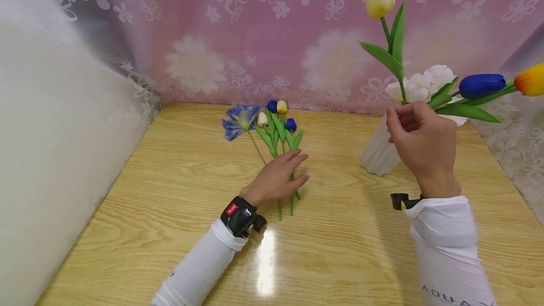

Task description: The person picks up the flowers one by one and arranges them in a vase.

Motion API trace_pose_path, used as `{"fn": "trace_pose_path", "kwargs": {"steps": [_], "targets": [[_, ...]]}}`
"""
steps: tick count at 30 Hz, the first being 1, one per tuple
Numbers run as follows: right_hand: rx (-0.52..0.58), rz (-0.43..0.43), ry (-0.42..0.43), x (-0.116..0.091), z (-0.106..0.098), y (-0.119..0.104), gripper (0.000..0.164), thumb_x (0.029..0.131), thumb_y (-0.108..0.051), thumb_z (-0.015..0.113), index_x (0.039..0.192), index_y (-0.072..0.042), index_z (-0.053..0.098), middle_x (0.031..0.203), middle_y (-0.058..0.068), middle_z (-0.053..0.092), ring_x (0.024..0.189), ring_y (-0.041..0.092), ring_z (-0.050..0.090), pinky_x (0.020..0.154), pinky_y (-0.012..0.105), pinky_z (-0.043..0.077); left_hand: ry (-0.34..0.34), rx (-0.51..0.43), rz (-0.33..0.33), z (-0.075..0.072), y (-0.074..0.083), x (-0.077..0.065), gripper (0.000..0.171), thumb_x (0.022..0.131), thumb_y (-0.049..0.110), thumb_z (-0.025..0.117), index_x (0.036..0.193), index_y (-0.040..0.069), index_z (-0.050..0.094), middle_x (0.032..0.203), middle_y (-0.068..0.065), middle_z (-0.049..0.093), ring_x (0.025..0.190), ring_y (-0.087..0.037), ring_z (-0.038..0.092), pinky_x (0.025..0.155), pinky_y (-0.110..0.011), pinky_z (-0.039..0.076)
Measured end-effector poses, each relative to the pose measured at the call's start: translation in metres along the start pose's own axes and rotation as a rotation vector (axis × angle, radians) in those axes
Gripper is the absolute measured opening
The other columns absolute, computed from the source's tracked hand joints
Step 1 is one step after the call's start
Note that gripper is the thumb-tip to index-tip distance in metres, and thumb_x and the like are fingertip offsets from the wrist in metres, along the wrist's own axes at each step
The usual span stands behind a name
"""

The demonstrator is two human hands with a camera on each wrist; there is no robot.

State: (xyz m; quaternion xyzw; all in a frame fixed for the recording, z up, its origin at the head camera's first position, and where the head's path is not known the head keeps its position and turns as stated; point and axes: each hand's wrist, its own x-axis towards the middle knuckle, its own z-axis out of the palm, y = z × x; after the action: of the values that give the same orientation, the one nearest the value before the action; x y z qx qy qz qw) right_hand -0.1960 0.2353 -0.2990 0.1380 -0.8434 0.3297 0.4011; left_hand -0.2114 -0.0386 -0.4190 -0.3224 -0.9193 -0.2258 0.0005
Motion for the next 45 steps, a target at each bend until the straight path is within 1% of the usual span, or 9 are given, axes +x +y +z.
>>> {"fn": "trace_pose_path", "kwargs": {"steps": [4, 6, 9, 12, 14, 18, 25, 37, 45], "targets": [[0.022, -0.082, -0.106, -0.01, 0.014, 0.006, 0.009, 0.08, 0.003, 0.072, 0.087, 0.006, 0.069, 0.068, -0.004, 0.063, 0.052, -0.014, 0.05, 0.054, 0.003, 0.039, -0.001, 0.0, -0.019, 0.0, -0.003, -0.003, 0.053, 0.1, 0.04, 0.047, 0.146, 0.015, 0.041, 0.15, -0.01, 0.034, 0.132, -0.027, 0.04, 0.103, -0.039, 0.037], [0.032, -0.074, -0.173, -0.016, 0.021, 0.008, 0.007, 0.08, 0.002, 0.073, 0.086, 0.003, 0.069, 0.067, 0.004, 0.064, 0.051, -0.01, 0.051, 0.052, 0.005, 0.04, -0.003, 0.005, -0.03, -0.001, -0.005, -0.004, 0.053, 0.1, 0.041, 0.047, 0.146, 0.015, 0.041, 0.15, -0.01, 0.034, 0.132, -0.026, 0.039, 0.102, -0.04, 0.037], [0.038, -0.009, -0.303, -0.025, 0.032, 0.01, 0.006, 0.086, -0.006, 0.071, 0.087, -0.001, 0.068, 0.068, 0.005, 0.064, 0.052, -0.003, 0.054, 0.049, 0.01, 0.042, -0.003, 0.009, -0.044, -0.001, -0.008, -0.007, 0.053, 0.1, 0.041, 0.047, 0.146, 0.015, 0.041, 0.15, -0.01, 0.035, 0.131, -0.026, 0.04, 0.102, -0.041, 0.038], [0.036, 0.087, -0.457, -0.034, 0.044, 0.012, 0.015, 0.092, -0.02, 0.065, 0.092, -0.006, 0.068, 0.071, 0.001, 0.065, 0.055, 0.006, 0.058, 0.049, 0.016, 0.044, 0.002, 0.016, -0.06, -0.002, -0.012, -0.009, 0.054, 0.099, 0.041, 0.047, 0.146, 0.015, 0.041, 0.149, -0.009, 0.036, 0.13, -0.026, 0.042, 0.101, -0.041, 0.039], [0.033, 0.121, -0.543, -0.038, 0.052, 0.015, 0.021, 0.095, -0.026, 0.061, 0.094, -0.007, 0.067, 0.074, 0.001, 0.066, 0.058, 0.011, 0.061, 0.05, 0.02, 0.046, 0.004, 0.013, -0.07, -0.002, -0.014, -0.01, 0.053, 0.099, 0.04, 0.048, 0.145, 0.014, 0.042, 0.149, -0.01, 0.036, 0.131, -0.026, 0.041, 0.101, -0.041, 0.039], [0.021, 0.155, -0.658, -0.048, 0.069, 0.02, 0.027, 0.097, -0.033, 0.057, 0.098, -0.008, 0.066, 0.076, 0.001, 0.066, 0.061, 0.019, 0.063, 0.05, 0.027, 0.046, 0.004, 0.017, -0.088, -0.003, -0.018, -0.014, 0.052, 0.099, 0.038, 0.05, 0.144, 0.012, 0.044, 0.148, -0.011, 0.037, 0.13, -0.027, 0.041, 0.101, -0.041, 0.039], [0.0, 0.206, -0.775, -0.06, 0.097, 0.021, 0.035, 0.098, -0.038, 0.053, 0.102, -0.007, 0.068, 0.079, 0.005, 0.068, 0.064, 0.022, 0.064, 0.05, 0.032, 0.046, -0.004, 0.034, -0.123, -0.005, -0.025, -0.018, 0.053, 0.099, 0.04, 0.048, 0.145, 0.015, 0.042, 0.149, -0.011, 0.036, 0.131, -0.029, 0.041, 0.101, -0.043, 0.038], [0.063, 0.29, -0.927, -0.069, 0.128, 0.015, 0.03, 0.099, -0.026, 0.056, 0.11, -0.001, 0.066, 0.087, 0.006, 0.068, 0.066, 0.016, 0.065, 0.061, 0.035, 0.052, 0.013, 0.064, -0.167, -0.012, -0.035, -0.025, 0.051, 0.098, 0.039, 0.05, 0.143, 0.014, 0.045, 0.147, -0.01, 0.038, 0.13, -0.029, 0.041, 0.1, -0.043, 0.039], [0.094, 0.354, -0.986, -0.073, 0.148, 0.007, 0.035, 0.098, -0.026, 0.056, 0.114, 0.005, 0.063, 0.087, 0.009, 0.069, 0.064, 0.015, 0.066, 0.056, 0.031, 0.052, 0.035, 0.078, -0.175, -0.014, -0.041, -0.031, 0.05, 0.099, 0.039, 0.049, 0.142, 0.013, 0.047, 0.146, -0.011, 0.039, 0.13, -0.029, 0.041, 0.101, -0.044, 0.039]]}}
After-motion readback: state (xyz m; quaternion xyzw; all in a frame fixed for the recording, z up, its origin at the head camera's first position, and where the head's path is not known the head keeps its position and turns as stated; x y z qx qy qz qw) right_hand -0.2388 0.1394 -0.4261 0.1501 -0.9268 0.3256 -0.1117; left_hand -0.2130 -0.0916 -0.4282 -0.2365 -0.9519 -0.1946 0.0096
